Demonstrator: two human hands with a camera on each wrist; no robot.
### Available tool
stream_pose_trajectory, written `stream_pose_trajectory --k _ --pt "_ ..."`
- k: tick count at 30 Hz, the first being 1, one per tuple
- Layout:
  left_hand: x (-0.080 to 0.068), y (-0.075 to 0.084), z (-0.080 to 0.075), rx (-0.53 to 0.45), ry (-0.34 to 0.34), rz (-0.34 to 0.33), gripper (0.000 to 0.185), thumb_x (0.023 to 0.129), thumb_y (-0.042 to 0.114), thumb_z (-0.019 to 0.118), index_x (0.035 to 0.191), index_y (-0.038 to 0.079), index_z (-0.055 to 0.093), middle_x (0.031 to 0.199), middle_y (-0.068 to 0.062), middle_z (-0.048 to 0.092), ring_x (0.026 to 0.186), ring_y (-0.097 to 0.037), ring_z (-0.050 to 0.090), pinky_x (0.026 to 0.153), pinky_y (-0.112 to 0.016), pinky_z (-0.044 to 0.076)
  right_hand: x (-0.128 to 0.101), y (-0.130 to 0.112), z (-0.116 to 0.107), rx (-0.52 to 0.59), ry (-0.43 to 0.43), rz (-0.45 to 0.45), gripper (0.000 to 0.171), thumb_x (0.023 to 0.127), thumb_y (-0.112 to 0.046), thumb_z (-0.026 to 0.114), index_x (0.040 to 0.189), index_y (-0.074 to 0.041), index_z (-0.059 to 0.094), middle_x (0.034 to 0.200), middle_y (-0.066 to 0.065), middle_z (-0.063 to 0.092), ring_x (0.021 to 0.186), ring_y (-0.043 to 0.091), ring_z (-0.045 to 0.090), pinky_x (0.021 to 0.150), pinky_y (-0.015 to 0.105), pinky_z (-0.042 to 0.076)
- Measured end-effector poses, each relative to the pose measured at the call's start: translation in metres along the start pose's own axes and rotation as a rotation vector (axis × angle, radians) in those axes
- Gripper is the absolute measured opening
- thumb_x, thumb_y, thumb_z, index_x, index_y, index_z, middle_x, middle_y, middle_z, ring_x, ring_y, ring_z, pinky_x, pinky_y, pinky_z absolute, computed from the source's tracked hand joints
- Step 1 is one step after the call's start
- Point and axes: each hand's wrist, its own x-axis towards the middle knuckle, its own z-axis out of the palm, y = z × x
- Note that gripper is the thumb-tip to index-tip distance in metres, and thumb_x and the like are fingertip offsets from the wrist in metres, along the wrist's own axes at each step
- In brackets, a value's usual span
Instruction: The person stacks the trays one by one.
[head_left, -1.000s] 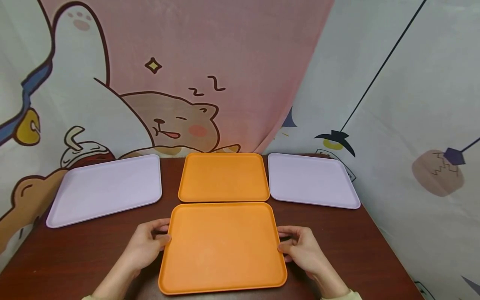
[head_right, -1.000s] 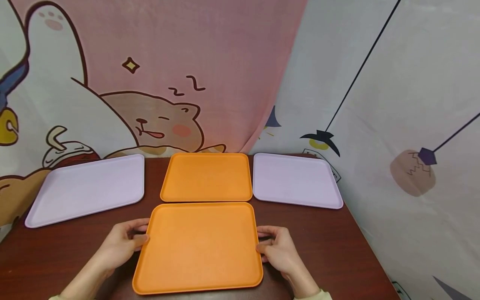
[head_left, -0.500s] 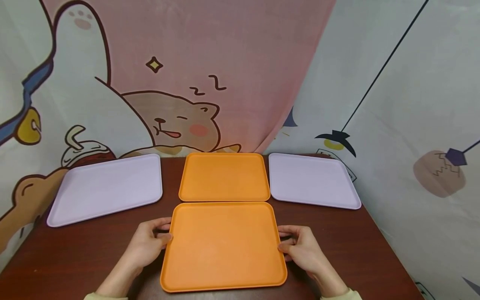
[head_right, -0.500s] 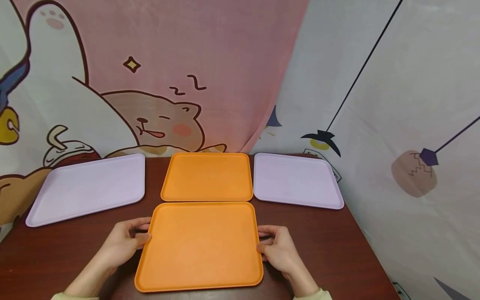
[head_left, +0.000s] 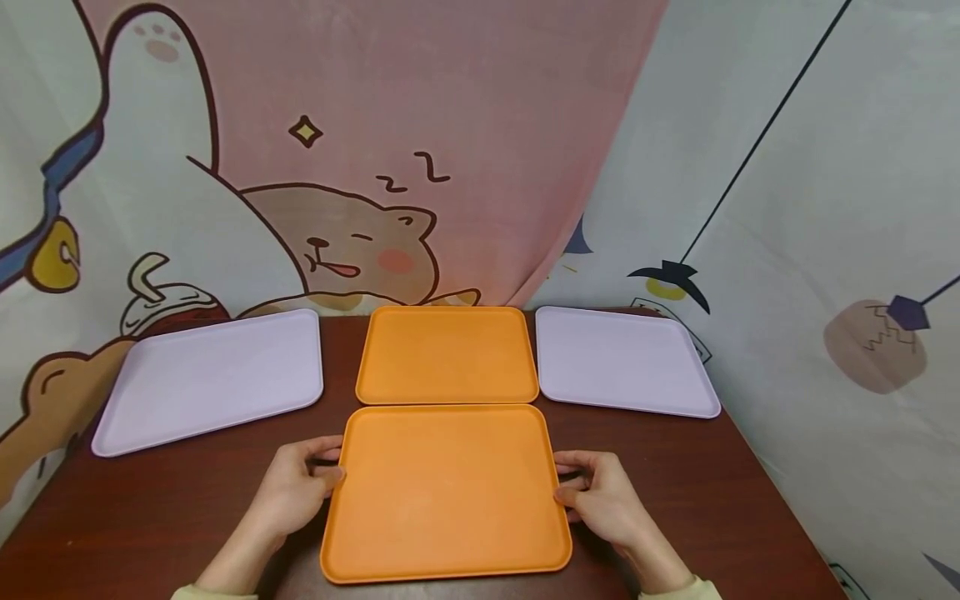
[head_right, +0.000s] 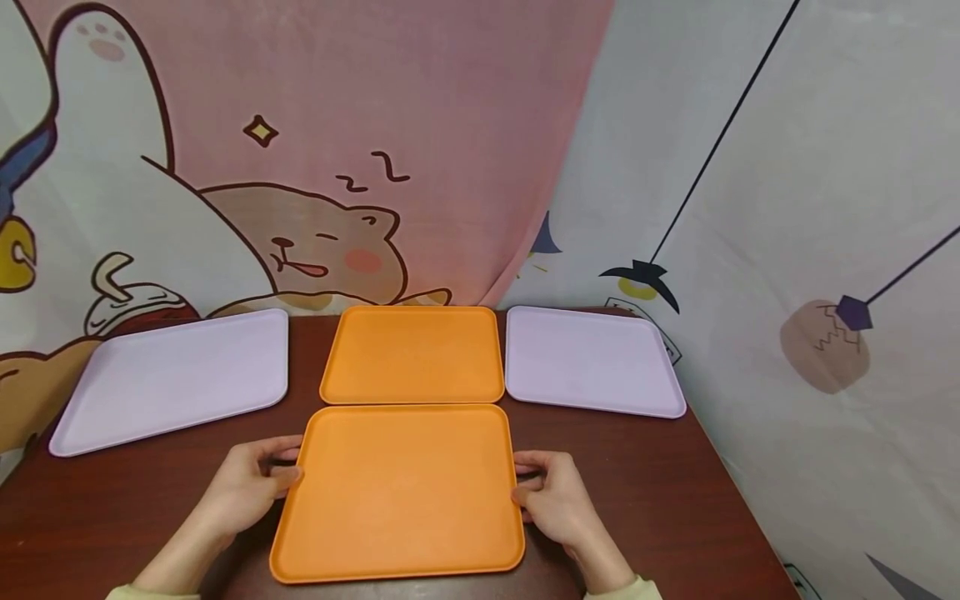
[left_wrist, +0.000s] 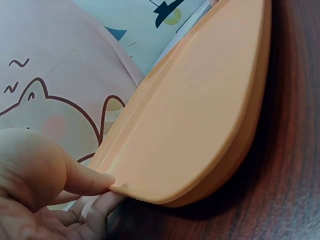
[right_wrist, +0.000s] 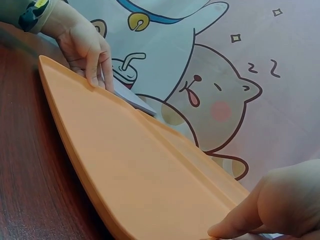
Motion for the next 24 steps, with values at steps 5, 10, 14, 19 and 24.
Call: stream_pose_trajectory --k 5,10,14,19,24 --pt "0.0004 -0.001 0.0001 0.007 0.003 0.001 0.046 0.094 -0.012 0.066 0.14 -0.011 0.06 0.122 -0.023 0.065 0.094 -0.024 0.069 0.068 -0.032 0.06 -0.0003 -0.0014 0.0009 -0.008 0.004 -0.003 0.048 0.087 0.016 0.07 0.133 0.018 0.06 0.119 0.023 0.067 0.09 0.031 0.073 0.057 0.041 0.062" --pt "0.0006 -0.0018 -0.0007 0.015 0.004 0.003 0.047 0.094 -0.011 0.066 0.14 -0.011 0.06 0.122 -0.023 0.065 0.097 -0.024 0.07 0.069 -0.032 0.06 0.0 -0.0015 0.0015 -0.011 0.001 -0.014 0.048 0.086 0.016 0.071 0.133 0.018 0.061 0.119 0.023 0.067 0.09 0.03 0.073 0.057 0.04 0.062" --pt "0.0006 -0.0017 -0.0015 0.026 0.001 0.012 0.047 0.094 -0.01 0.067 0.14 -0.011 0.06 0.123 -0.022 0.066 0.099 -0.024 0.071 0.071 -0.032 0.061 0.0001 -0.0008 0.001 -0.008 -0.005 -0.022 0.048 0.086 0.016 0.072 0.133 0.018 0.061 0.119 0.023 0.067 0.089 0.03 0.073 0.056 0.04 0.062" --pt "0.0005 -0.0021 -0.0017 0.03 0.004 0.026 0.047 0.094 -0.01 0.067 0.14 -0.011 0.06 0.123 -0.022 0.066 0.099 -0.024 0.071 0.071 -0.031 0.06 0.0001 0.0009 -0.0004 -0.005 -0.015 -0.026 0.049 0.086 0.015 0.072 0.134 0.018 0.06 0.121 0.023 0.067 0.091 0.031 0.073 0.057 0.04 0.062" --pt "0.0003 -0.0029 -0.0014 0.018 0.003 0.03 0.047 0.094 -0.009 0.069 0.14 -0.012 0.06 0.122 -0.023 0.067 0.098 -0.023 0.071 0.07 -0.03 0.06 0.0 0.0022 -0.0014 0.001 -0.022 -0.024 0.049 0.087 0.015 0.073 0.135 0.018 0.06 0.122 0.024 0.066 0.092 0.031 0.073 0.058 0.04 0.062"
